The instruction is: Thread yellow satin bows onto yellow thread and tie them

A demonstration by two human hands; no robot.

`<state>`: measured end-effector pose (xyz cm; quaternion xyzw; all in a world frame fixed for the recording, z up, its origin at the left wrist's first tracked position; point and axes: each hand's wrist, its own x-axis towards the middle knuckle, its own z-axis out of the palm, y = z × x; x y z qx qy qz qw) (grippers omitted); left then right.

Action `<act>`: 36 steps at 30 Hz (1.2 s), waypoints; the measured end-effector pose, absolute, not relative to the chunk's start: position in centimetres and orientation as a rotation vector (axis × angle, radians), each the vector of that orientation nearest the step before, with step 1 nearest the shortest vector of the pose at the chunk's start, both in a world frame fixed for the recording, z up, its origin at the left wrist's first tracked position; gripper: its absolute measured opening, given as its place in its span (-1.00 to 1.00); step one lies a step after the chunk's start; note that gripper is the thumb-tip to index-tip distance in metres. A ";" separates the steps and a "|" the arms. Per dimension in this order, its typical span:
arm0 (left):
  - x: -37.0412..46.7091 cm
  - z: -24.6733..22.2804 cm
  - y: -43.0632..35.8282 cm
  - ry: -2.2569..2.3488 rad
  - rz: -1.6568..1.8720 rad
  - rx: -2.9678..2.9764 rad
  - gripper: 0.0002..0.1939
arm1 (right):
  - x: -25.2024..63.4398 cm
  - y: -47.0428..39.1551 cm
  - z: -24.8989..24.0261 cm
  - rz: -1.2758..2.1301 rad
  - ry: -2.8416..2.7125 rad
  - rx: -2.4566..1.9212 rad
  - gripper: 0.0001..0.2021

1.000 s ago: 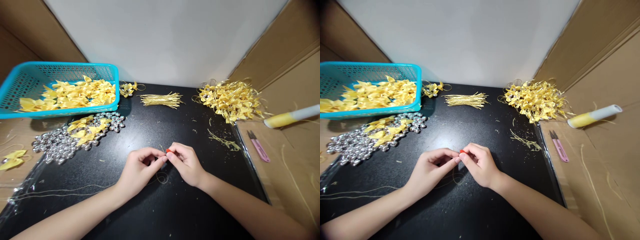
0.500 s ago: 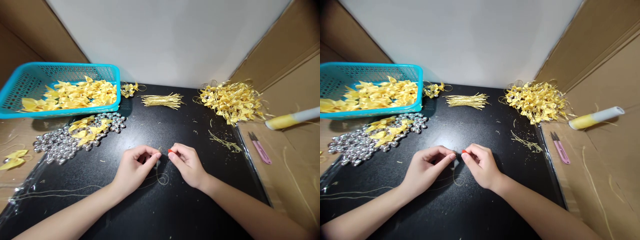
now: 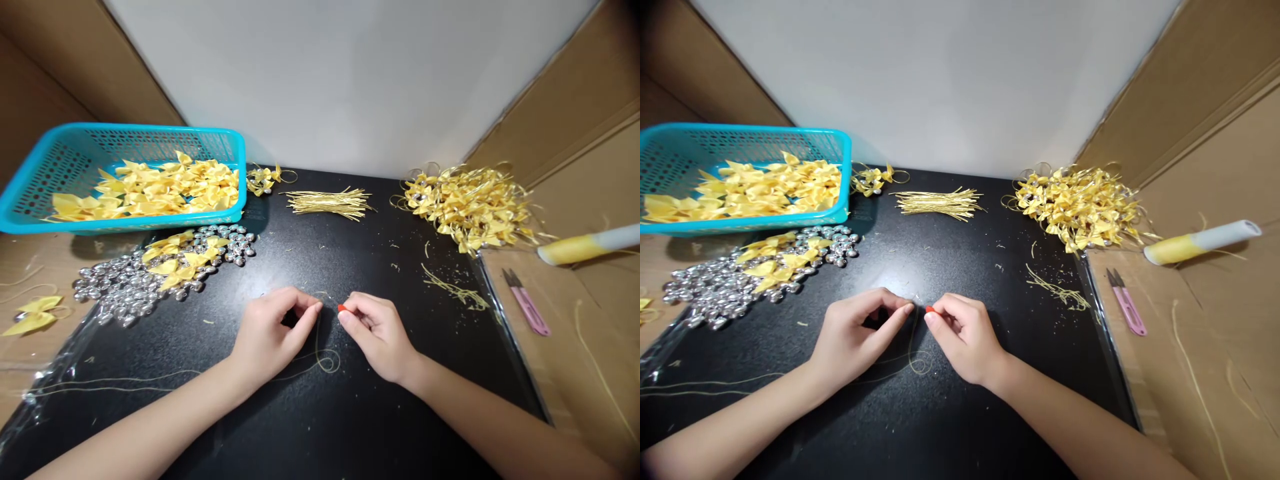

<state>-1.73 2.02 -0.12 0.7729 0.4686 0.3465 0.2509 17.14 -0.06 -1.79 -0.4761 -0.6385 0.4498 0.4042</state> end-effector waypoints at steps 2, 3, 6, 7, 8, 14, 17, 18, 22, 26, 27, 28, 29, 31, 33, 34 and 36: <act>-1.8 -0.2 2.1 1.285 0.931 2.150 -0.90 | 17.1 -0.1 -1.8 1.133 -1.614 -1.196 -0.73; -1.8 -0.2 2.1 1.287 0.926 2.173 -0.90 | 17.1 -0.1 -1.8 1.130 -1.615 -1.191 -0.73; -1.8 -0.2 2.3 1.243 0.918 2.234 -0.88 | 17.0 0.0 -1.7 1.127 -1.615 -1.187 -0.74; -1.8 -0.2 2.3 1.217 0.916 2.252 -0.87 | 17.0 0.0 -1.7 1.125 -1.615 -1.185 -0.73; -1.8 -0.2 2.4 1.195 0.915 2.271 -0.87 | 16.9 0.0 -1.6 1.123 -1.617 -1.185 -0.73; -1.5 -0.2 2.5 1.268 0.887 2.449 -0.78 | 16.9 0.1 -1.6 1.111 -1.653 -1.200 -0.73; -1.3 -0.1 2.3 1.314 0.861 2.543 -0.73 | 16.9 0.1 -1.7 1.094 -1.664 -1.204 -0.72; -1.2 -0.1 2.3 1.322 0.850 2.569 -0.72 | 16.9 0.1 -1.7 1.086 -1.668 -1.206 -0.71; -0.9 -0.1 2.0 1.365 0.780 2.636 -0.71 | 16.8 -0.1 -1.7 1.055 -1.678 -1.225 -0.69; -0.9 -0.3 1.9 1.381 0.743 2.658 -0.71 | 16.7 -0.1 -1.8 1.053 -1.668 -1.237 -0.69; -0.9 -0.4 1.9 1.382 0.739 2.665 -0.71 | 16.7 -0.1 -1.8 1.054 -1.664 -1.236 -0.69; -0.9 -0.5 1.9 1.383 0.736 2.674 -0.71 | 16.7 -0.1 -1.8 1.055 -1.662 -1.236 -0.69; -0.9 -0.5 2.0 1.386 0.731 2.681 -0.71 | 16.6 -0.1 -1.7 1.052 -1.662 -1.237 -0.69; -0.9 -0.6 2.0 1.399 0.718 2.690 -0.71 | 16.6 -0.1 -1.7 1.042 -1.662 -1.238 -0.68; -0.9 -0.6 2.0 1.409 0.706 2.693 -0.71 | 16.5 -0.1 -1.7 1.029 -1.661 -1.238 -0.68; -0.8 -0.6 2.1 1.411 0.701 2.693 -0.71 | 16.5 -0.1 -1.7 1.025 -1.660 -1.239 -0.68; -0.7 -0.6 2.1 1.409 0.695 2.692 -0.71 | 16.5 -0.1 -1.7 1.016 -1.664 -1.245 -0.68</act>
